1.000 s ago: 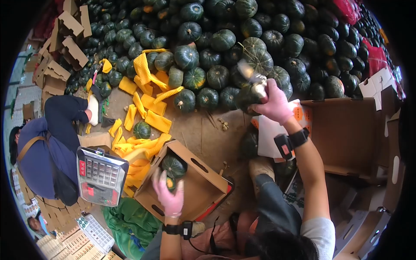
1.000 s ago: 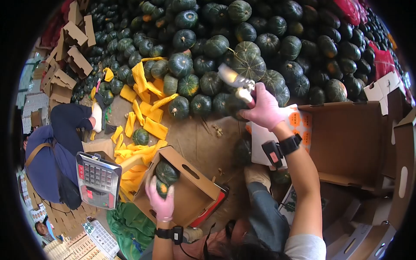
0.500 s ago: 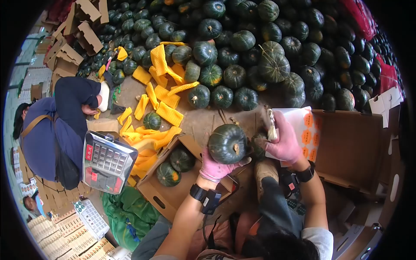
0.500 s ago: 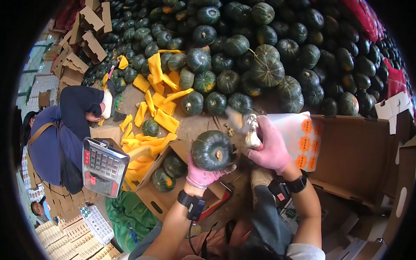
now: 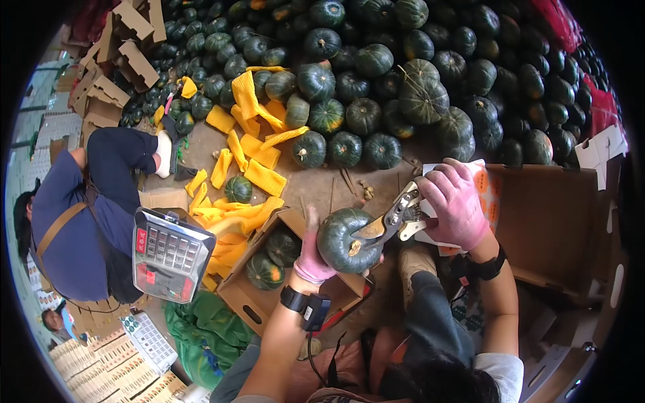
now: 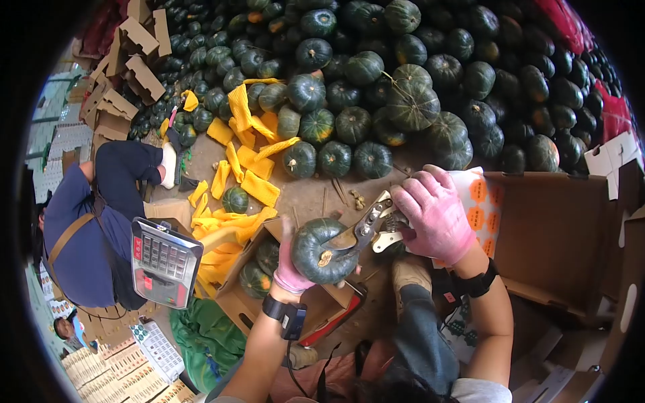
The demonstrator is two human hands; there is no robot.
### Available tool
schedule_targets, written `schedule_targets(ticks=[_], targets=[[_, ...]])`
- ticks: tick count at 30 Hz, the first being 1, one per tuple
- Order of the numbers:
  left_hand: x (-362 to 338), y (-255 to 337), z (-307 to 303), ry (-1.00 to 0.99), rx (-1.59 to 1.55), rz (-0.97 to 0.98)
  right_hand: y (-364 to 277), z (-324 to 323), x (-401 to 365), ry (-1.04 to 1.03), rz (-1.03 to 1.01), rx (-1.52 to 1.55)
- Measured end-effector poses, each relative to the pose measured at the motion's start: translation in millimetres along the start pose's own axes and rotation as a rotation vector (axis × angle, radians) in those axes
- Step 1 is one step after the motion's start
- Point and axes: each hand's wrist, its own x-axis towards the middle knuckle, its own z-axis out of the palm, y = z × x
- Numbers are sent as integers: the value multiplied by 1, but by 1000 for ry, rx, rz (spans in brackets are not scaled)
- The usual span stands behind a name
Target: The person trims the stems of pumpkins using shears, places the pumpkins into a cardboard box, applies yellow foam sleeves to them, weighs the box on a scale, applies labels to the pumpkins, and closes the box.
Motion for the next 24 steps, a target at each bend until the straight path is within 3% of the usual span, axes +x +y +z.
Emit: schedule_targets(ticks=[1,2,4,5,8,13,20,21,22,23,24], targets=[[-3,1,-7,-149,101,-58,1,-1,0,-18,-5,34],[-6,-3,-7,-147,100,-60,1,-1,0,-36,-10,69],[-11,-13,8,-272,410,166,1,0,-5,-70,28,115],[-18,-9,21,-52,532,43,2,0,-7,-104,64,161],[-10,-22,6,-69,404,200,2,-4,-12,-147,64,126],[-6,-34,13,92,286,107,6,0,-21,-175,69,108],[0,-38,1,114,6,-12,6,12,-47,-242,152,71],[3,-40,2,150,33,15,9,28,-62,-244,182,245],[6,-44,2,185,61,42,13,26,-67,-213,221,222],[7,-52,-8,240,276,18,-2,30,-63,-267,376,391],[7,-51,-5,176,253,39,-18,36,-58,-316,521,582]])
